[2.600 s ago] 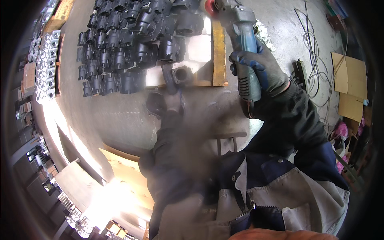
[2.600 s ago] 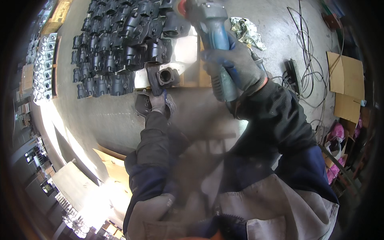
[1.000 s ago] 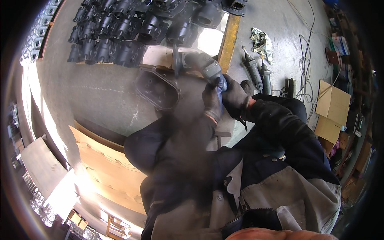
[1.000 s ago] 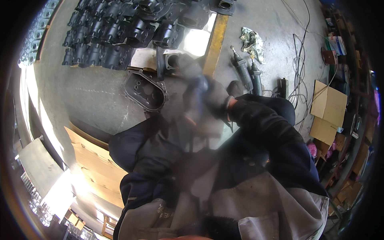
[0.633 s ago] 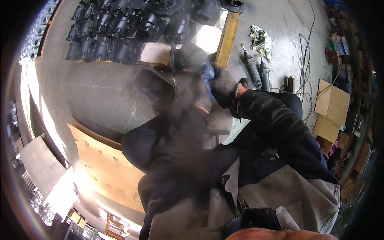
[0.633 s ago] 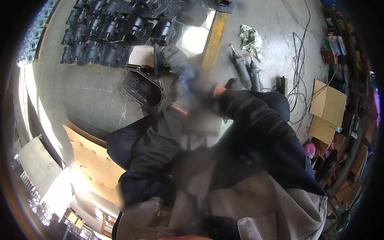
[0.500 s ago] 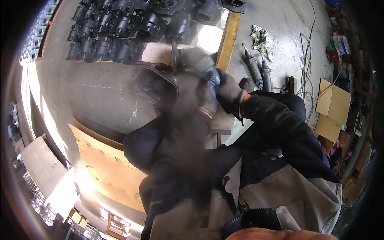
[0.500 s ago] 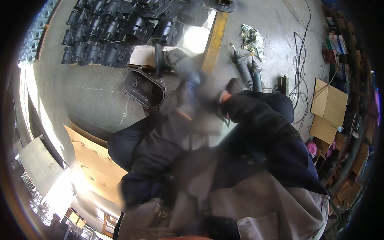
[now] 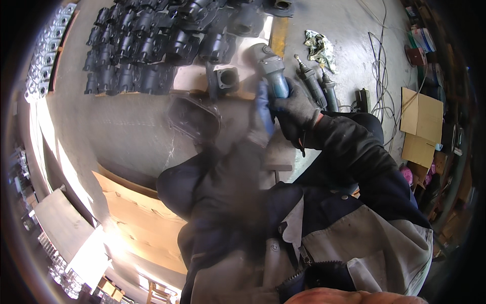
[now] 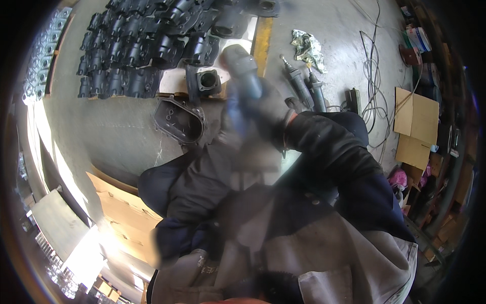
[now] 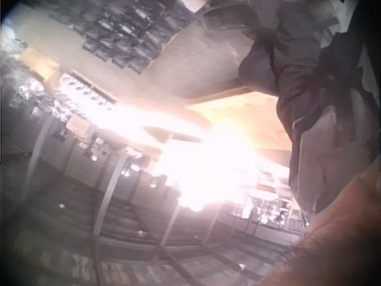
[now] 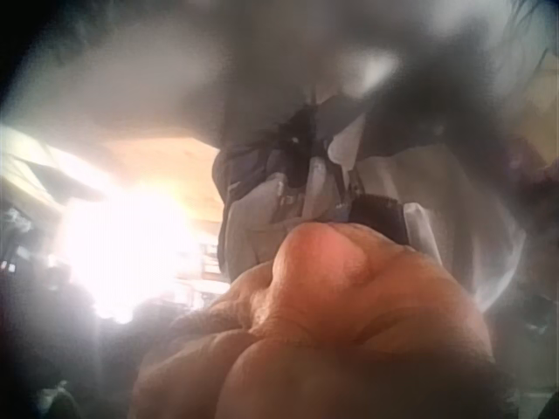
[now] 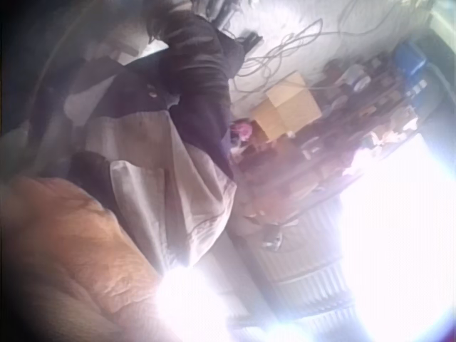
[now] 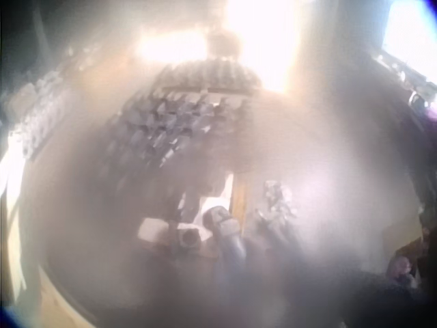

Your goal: The person uses a rotary tool to grind and polish a metal part, then switches to an angle grinder to smooth its surfaces. They handle several similar parts, rotating them to access different areas, and place finished pieces aside on a nearby table.

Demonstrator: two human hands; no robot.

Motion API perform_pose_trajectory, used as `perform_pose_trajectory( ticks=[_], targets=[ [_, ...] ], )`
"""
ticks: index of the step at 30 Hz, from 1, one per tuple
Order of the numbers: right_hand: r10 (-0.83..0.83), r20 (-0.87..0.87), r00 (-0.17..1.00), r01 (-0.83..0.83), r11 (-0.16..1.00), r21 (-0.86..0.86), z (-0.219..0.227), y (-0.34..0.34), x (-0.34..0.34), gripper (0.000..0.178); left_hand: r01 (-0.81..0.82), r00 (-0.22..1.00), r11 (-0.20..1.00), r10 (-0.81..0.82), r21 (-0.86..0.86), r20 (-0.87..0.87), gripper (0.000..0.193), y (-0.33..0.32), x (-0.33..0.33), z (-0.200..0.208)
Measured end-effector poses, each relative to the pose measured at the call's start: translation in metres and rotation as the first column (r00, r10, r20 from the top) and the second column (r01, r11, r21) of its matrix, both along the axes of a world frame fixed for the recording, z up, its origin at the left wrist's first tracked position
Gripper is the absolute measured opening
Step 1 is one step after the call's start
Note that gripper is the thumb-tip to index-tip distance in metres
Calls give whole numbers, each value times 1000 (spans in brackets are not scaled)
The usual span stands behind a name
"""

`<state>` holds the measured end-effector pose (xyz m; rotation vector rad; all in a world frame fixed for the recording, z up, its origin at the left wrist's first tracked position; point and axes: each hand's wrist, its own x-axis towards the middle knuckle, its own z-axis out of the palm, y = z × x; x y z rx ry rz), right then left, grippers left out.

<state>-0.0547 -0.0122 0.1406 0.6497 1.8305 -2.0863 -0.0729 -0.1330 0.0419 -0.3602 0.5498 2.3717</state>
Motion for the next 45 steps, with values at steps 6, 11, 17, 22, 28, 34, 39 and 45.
perform_pose_trajectory(
  ticks=[6,11,17,22,28,34,39,45],
  targets=[
    [57,-26,998,-52,983,175,4,-4,-3,67,-57,994,998,56,-2,-90,60,-5,-15,12],
    [82,-46,996,-68,967,246,-5,4,1,70,56,998,997,-57,45,21,61,-3,-8,15],
    [76,-98,992,-56,981,187,32,28,-13,59,-153,959,812,-17,-564,-284,41,-22,-37,31],
    [-207,-188,960,192,977,-95,68,41,-18,57,-612,790,184,104,-769,-604,36,-80,-119,23],
    [-241,-187,952,209,962,-174,84,68,-16,60,-30,978,497,-166,-867,-129,45,-104,-157,-26],
    [-232,-277,932,227,973,-53,81,76,-7,68,23,889,310,-442,-950,-122,37,-108,-167,-68],
    [-282,-71,957,268,949,-163,84,78,-7,69,-286,576,-90,-812,-954,-96,33,-130,-164,-83],
    [-244,-153,958,224,966,-132,92,76,-9,58,-764,98,-9,-990,-646,-102,32,-182,-123,-57]
  ],
)
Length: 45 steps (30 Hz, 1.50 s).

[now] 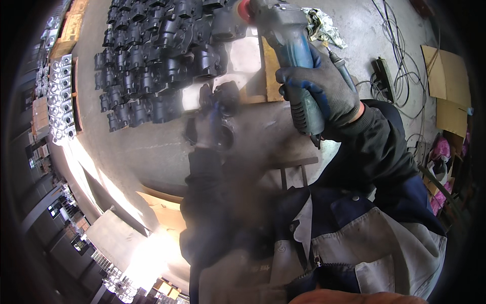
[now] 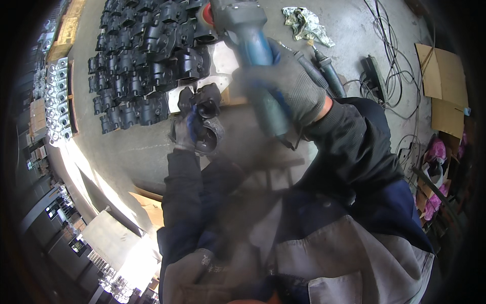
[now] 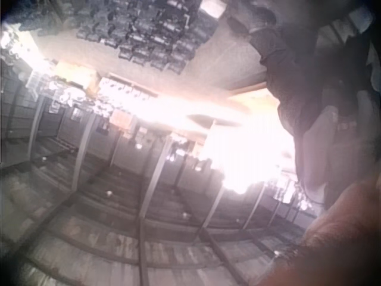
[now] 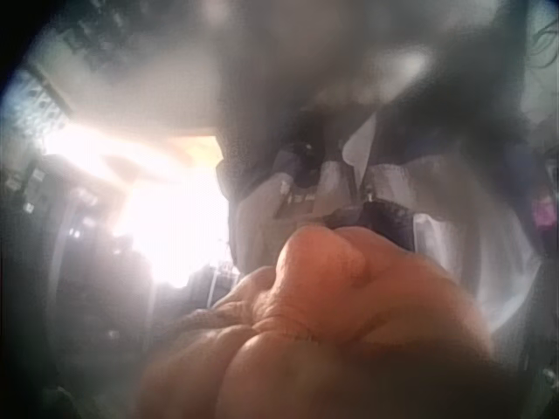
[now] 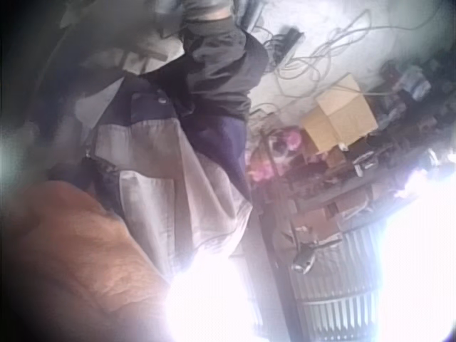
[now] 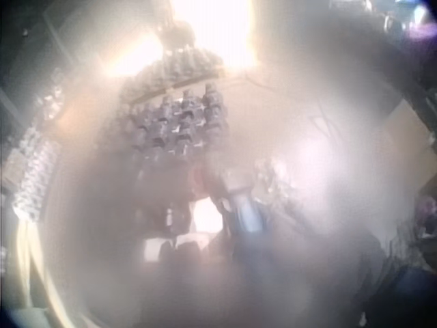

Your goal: The person uses a rotary tool to grind and polish a metal part, then switches to an angle grinder to smooth its surfaces. They handle several similar parts, rotating them to access different areas, and place finished pieces aside on a nearby table.

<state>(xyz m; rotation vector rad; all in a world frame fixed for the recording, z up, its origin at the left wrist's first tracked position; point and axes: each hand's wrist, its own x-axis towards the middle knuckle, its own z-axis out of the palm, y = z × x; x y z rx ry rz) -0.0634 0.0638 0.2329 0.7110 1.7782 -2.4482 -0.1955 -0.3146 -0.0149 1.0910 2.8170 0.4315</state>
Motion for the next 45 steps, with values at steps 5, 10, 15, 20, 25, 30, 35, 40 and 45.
perform_pose_trajectory(
  ticks=[5,10,15,20,25,30,35,40,45],
  targets=[
    [7,41,999,-7,1000,1,5,2,-7,58,-635,682,588,119,502,722,33,1,40,82],
    [34,8,999,-33,997,-76,6,0,-6,61,-662,727,406,142,630,672,43,19,75,182],
    [23,-40,999,-26,997,-67,5,-4,-4,58,-492,857,452,99,744,506,47,21,97,246],
    [44,-26,999,-42,997,59,4,-5,-5,45,-334,937,503,87,797,338,56,-9,114,270],
    [77,-15,997,-76,995,71,6,-11,-8,61,-345,920,335,-64,877,387,44,-45,141,265],
    [56,-49,997,-57,998,-12,8,-18,-11,65,-426,864,241,-178,872,471,42,-52,152,259],
    [93,-46,995,-94,996,-9,8,-18,-9,64,-535,838,57,-94,843,538,43,-63,157,234],
    [93,-36,995,-93,996,14,3,-17,-10,63,-269,934,503,344,822,95,43,-91,153,188],
    [86,-5,996,-86,996,-3,-4,-16,-11,63,-478,857,-35,201,878,475,42,-78,145,183]
  ],
)
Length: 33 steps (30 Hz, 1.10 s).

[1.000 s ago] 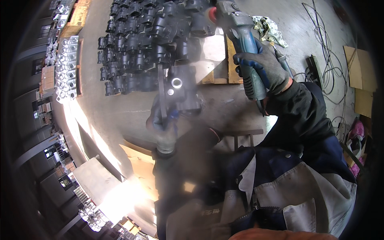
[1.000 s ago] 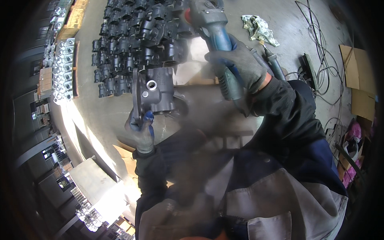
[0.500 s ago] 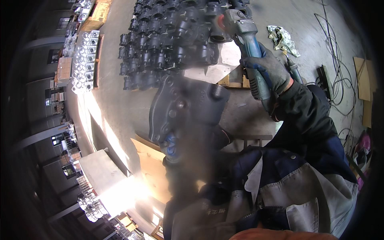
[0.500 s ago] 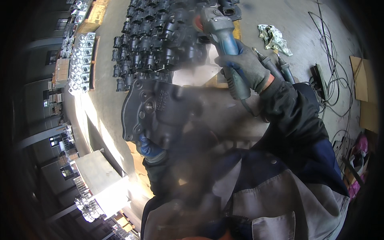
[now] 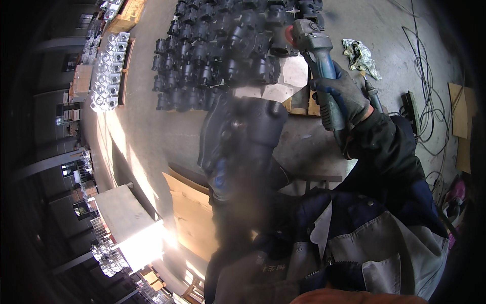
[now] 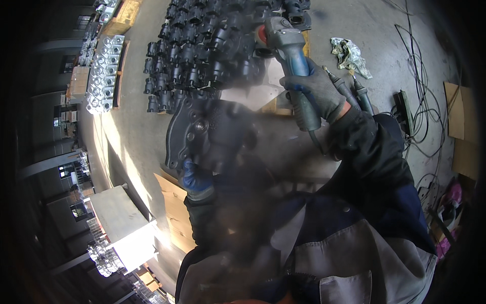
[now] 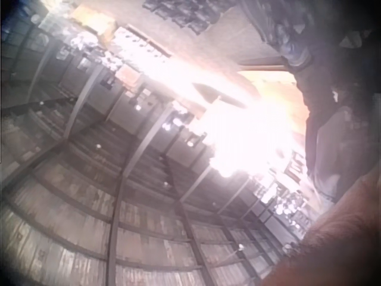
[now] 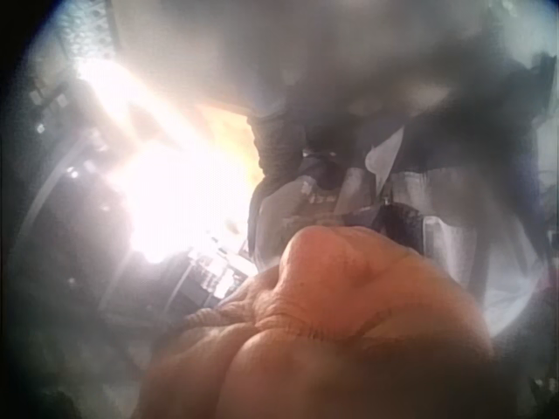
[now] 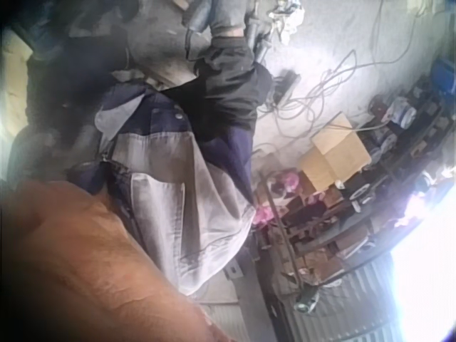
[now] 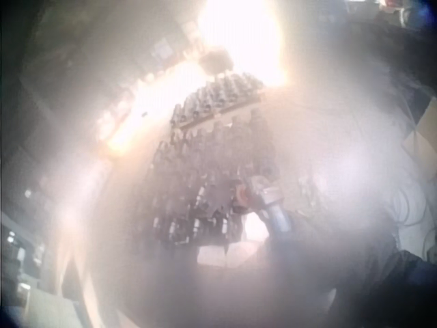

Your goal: The person uses a rotary tool to grind and polish a metal part, then switches to an angle grinder to smooth its surfaces. They handle several similar parts, rotating them to access different areas, and place finished pieces aside on a nearby table.

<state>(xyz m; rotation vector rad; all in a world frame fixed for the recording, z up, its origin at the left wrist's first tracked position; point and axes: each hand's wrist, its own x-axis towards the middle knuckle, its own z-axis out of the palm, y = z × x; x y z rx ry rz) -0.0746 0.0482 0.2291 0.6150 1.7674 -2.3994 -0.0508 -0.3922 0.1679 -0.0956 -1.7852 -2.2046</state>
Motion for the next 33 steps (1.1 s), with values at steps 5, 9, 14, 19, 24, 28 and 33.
perform_pose_trajectory(
  ticks=[5,9,14,19,24,28,33],
  targets=[
    [14,12,1000,-14,1000,6,-2,-2,-4,64,419,895,894,-436,161,92,38,32,-4,45],
    [17,19,1000,-17,999,33,0,-5,-4,64,294,955,937,-296,-187,18,35,38,-5,55],
    [66,42,997,-70,993,91,4,-5,-2,70,324,929,936,-342,137,143,39,31,-2,42],
    [73,41,996,-76,994,76,5,-6,-2,67,319,904,881,-394,350,168,41,43,2,35],
    [44,11,999,-44,999,22,5,-7,-2,65,358,875,853,-449,380,183,43,64,15,34],
    [53,18,998,-54,998,29,7,-5,0,65,386,850,825,-492,412,189,45,80,30,36],
    [49,25,998,-50,998,24,5,-3,2,65,406,820,773,-543,487,179,47,102,36,49]
  ],
)
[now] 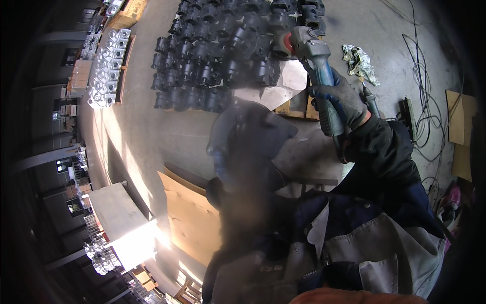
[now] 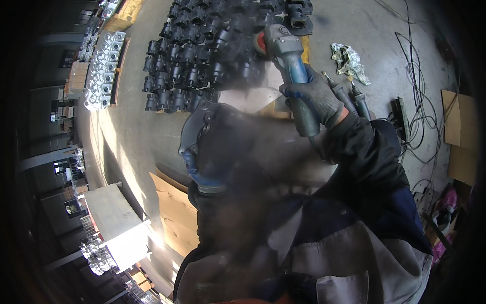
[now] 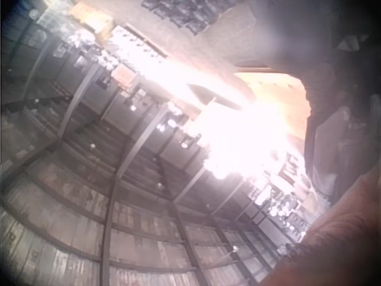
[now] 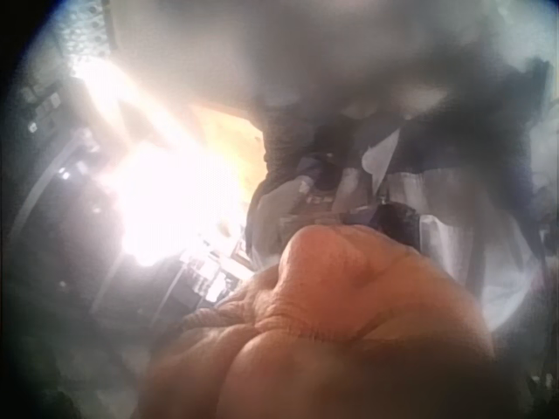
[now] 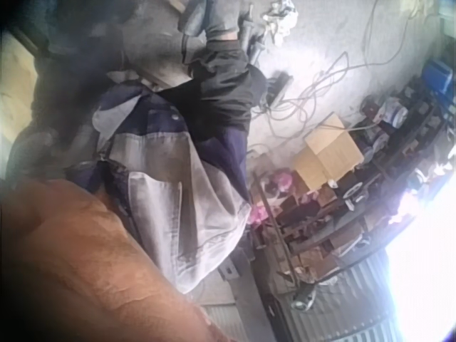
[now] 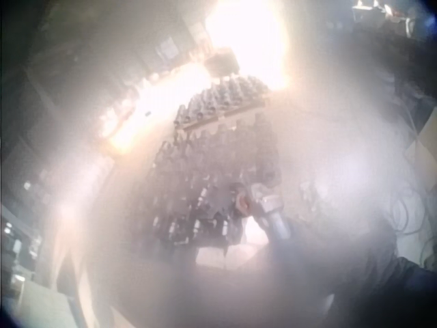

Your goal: The person uses a rotary tool to grind and polish a metal part, then switches to an angle grinder to smooth its surfaces. They handle several similar parts, rotating them to access different areas, and place finished pieces aside on a nearby table.

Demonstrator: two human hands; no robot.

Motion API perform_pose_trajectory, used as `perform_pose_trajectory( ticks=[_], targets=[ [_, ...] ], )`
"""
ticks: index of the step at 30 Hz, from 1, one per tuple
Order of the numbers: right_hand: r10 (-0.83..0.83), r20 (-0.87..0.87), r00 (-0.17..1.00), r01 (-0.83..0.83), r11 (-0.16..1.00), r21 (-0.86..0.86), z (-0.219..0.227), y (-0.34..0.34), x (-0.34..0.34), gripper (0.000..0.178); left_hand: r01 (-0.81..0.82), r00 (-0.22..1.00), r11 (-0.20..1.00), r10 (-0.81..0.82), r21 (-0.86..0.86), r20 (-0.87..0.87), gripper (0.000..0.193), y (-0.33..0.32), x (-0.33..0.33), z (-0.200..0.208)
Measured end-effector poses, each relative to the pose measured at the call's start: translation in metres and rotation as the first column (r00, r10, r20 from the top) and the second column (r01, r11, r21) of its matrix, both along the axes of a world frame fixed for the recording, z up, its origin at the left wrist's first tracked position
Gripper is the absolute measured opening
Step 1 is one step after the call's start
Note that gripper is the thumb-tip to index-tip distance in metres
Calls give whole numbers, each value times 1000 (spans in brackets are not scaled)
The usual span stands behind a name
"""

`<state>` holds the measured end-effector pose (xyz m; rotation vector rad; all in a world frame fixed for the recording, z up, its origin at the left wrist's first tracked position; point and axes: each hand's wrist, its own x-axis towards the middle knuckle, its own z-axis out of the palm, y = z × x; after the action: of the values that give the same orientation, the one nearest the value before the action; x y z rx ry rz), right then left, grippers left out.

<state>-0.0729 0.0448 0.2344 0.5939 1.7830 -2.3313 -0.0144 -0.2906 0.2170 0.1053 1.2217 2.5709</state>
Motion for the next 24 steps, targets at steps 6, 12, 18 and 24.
perform_pose_trajectory(
  ticks=[6,12,18,24],
  targets=[
    [-11,-15,1000,12,1000,22,-4,2,-1,64,81,994,936,-102,341,42,50,35,-41,10],
    [11,-15,1000,-11,1000,-2,3,3,0,59,59,995,904,-89,424,50,53,46,-51,18],
    [-12,-20,1000,10,998,-69,8,1,4,57,-32,998,851,3,-523,-56,39,48,-52,11],
    [-20,-15,1000,19,997,-70,15,5,12,55,-5,978,958,-55,286,200,46,50,-53,-4]
  ],
)
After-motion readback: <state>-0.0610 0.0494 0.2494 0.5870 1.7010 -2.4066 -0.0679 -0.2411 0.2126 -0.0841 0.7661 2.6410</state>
